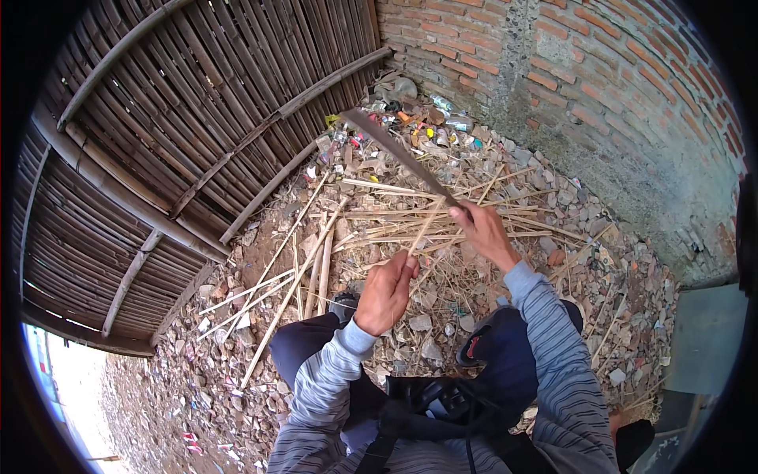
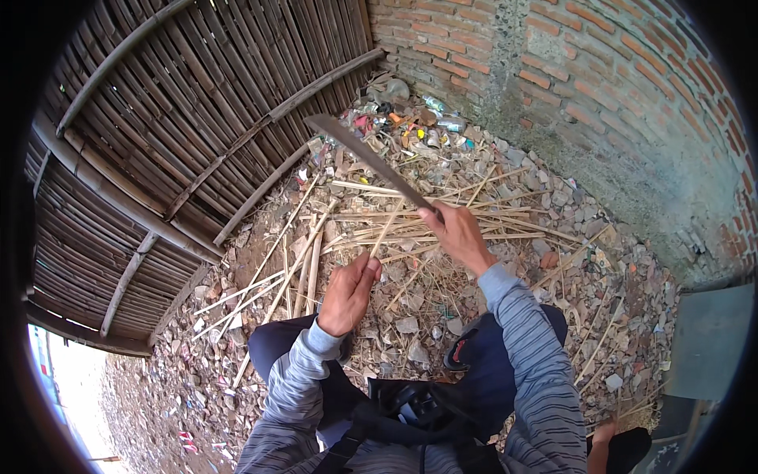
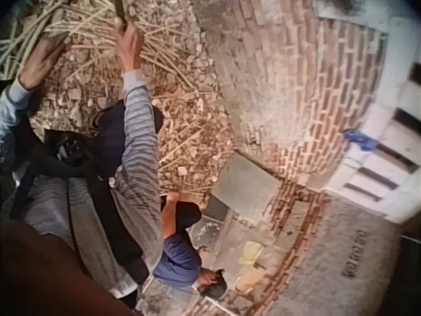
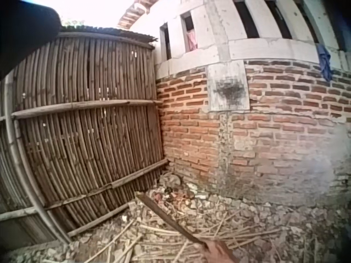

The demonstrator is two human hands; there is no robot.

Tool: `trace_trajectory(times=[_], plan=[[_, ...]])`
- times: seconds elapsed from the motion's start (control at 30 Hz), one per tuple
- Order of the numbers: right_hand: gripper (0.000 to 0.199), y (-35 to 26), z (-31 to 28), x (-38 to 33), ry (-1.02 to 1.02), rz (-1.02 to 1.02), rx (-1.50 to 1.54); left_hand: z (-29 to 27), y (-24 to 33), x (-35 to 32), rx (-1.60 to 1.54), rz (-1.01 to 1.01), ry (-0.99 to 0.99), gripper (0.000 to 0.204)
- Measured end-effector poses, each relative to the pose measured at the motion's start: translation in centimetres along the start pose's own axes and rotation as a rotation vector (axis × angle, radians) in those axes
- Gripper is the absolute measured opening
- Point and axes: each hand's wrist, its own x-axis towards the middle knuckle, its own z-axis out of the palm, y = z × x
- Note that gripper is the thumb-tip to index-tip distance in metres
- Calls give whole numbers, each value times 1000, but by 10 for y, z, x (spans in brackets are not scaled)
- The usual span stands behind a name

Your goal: The person uses a large blade to shave and thin down bamboo sticks while sitting on the ground, rotating the sticks and removing thin strips of wood.

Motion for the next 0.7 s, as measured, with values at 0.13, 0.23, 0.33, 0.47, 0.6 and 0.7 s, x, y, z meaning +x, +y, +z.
trace_trajectory(times=[0.13,0.23,0.33,0.47,0.6,0.7], plan=[[53,44,-14,11,50,383,334,-6,14,2,-68,-37,-74,31],[42,0,-16,1,-31,386,696,-3,-19,2,-163,-91,-90,29],[28,-52,-29,-6,-111,321,945,2,-6,4,-143,-1,-144,26],[19,-65,-26,-8,-91,234,935,1,-2,5,-91,-68,-200,25],[22,-72,-22,-9,-75,161,921,8,-5,10,-53,43,-97,26],[21,-95,-25,-14,-105,195,953,15,-5,17,-73,161,-24,26]])
